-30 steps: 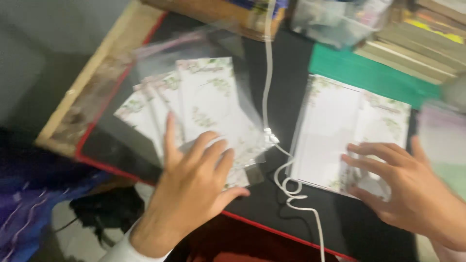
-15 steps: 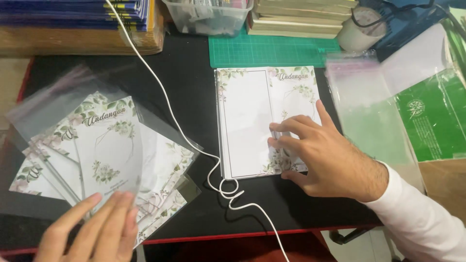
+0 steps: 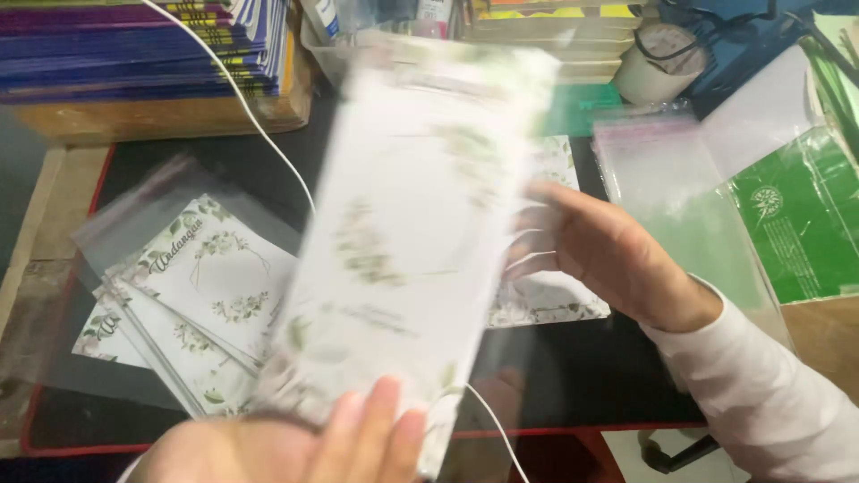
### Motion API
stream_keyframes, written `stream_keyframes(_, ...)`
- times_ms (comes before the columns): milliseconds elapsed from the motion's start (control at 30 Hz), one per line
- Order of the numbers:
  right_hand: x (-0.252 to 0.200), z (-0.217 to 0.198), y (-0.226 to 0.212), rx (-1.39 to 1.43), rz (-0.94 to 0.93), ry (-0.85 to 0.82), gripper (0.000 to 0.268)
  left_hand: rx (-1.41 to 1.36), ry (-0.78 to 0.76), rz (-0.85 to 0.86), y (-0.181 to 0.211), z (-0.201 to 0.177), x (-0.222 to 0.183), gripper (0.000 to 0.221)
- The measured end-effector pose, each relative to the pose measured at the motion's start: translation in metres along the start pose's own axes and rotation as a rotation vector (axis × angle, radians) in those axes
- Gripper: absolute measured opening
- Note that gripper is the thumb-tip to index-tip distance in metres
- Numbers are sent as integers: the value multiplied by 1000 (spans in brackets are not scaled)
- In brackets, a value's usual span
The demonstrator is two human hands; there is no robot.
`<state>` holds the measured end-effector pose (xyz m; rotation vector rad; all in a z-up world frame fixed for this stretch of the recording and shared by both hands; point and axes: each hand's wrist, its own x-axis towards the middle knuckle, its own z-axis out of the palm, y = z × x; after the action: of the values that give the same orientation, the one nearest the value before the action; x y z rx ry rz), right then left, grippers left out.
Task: The person folds paper invitations and inserts them into clear plastic sleeves by hand, stacking the finished items on a desk.
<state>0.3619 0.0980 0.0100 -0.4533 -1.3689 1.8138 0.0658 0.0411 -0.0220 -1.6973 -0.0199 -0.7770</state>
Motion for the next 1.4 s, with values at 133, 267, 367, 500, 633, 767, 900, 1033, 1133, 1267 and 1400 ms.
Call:
stream_keyframes(133,7,-2,3,282,22,277,53,-99,41,195,-78,46,44,31)
stream_keyframes(267,25,0,-8,176,199,938,10,-562,-316,-466,-65,65,45,45)
stream_keyframes(367,28,-4,-12,265,116,1036,23,-879,-416,-1234,-56,77,48,75)
stream_keyframes(500,30,7,-17,341,-107,1114,27,-1519,-431,-2298,-42,99,37,78)
stream_keyframes(633,22,9,2,187,-214,1035,14,-1942,-174,-2455,-42,104,30,54)
stream_keyframes(767,16,-1,-7,-12,-320,762,61,-1557,-261,-2025,-69,94,18,20)
stream_keyframes(900,18,-26,-22,-167,-175,896,44,-1250,-413,-1785,-80,90,-9,9)
stream_keyframes(1033,15,-37,-8,-249,-95,902,19,-1236,-472,-1767,-72,93,-17,6)
stream_keyframes(1133,15,-38,-6,-312,-120,871,12,-1157,-495,-1764,-66,95,-19,12)
stream_keyframes(1267,10,-47,-13,-100,-21,715,14,-1122,-506,-1681,-63,97,-22,5)
stream_keyframes(1400,6,-56,-18,90,105,639,15,-1140,-488,-1708,-61,97,-25,13)
